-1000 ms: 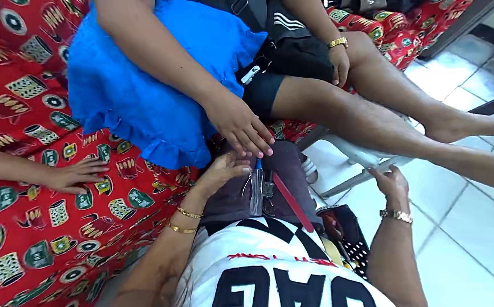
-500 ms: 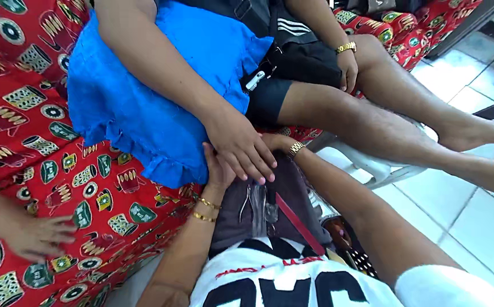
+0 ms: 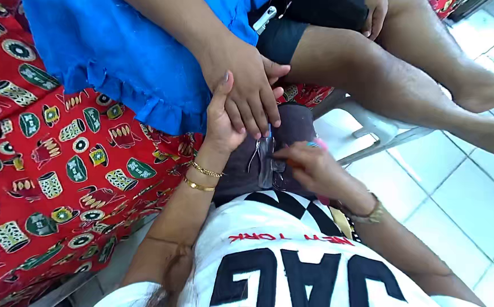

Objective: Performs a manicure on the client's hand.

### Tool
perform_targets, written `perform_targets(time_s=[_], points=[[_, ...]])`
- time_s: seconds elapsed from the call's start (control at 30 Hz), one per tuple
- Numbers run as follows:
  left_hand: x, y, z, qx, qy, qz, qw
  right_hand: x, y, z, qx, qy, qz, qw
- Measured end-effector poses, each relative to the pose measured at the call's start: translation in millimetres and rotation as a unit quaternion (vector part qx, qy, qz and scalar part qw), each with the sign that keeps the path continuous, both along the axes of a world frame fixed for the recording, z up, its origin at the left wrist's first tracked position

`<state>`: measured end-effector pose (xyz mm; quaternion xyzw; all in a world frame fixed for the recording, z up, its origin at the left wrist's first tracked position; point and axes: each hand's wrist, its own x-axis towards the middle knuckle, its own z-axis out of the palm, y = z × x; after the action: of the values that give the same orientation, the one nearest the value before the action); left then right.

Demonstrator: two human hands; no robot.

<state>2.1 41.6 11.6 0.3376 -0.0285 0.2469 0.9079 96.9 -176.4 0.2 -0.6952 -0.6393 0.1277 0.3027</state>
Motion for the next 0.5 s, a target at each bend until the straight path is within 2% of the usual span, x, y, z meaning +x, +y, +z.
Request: perform_targets(time_s=[0.1, 0.2, 0.27, 0.33, 0.37, 0.4, 0.47, 0.5], points=[[-8.9, -2.0, 7.0, -0.012, 0.001, -0.001, 1.000, -28.4, 9.1, -32.8, 0.033, -0.067, 0.040, 0.996], [-23.5, -0.8, 3.5, -0.053, 0.011, -0.005, 0.998, -25.0, 9.3, -39.8, 0.004, -0.044, 0.037, 0.998], [-35.6, 0.9, -8.7, -0.047, 0.025, -0.007, 0.999, -10.0, 9.1, -35.1, 0.018, -0.009, -0.011, 1.000], [-56.4, -2.8, -24.2, 0.037, 0.108, 0.035, 0.993, 6.3, 16.3, -27.8, 0.036, -0.013, -0.100, 0.994], [-70.1, -8.4, -32.9, 0.119, 0.190, 0.085, 0.971, 13.6, 22.9, -23.3, 0.019, -0.022, -0.145, 0.989], [-79.8, -11.5, -44.6, 0.216, 0.262, 0.135, 0.931, 20.5, 32.0, -20.0, -0.022, -0.033, -0.181, 0.983], [-91.5, -9.7, -78.3, 0.407, 0.363, 0.202, 0.814, 34.6, 59.0, -26.4, -0.122, -0.059, -0.217, 0.967], [-95.7, -7.7, -92.4, 0.465, 0.401, 0.206, 0.762, 36.2, 73.2, -30.2, -0.170, -0.067, -0.225, 0.957]])
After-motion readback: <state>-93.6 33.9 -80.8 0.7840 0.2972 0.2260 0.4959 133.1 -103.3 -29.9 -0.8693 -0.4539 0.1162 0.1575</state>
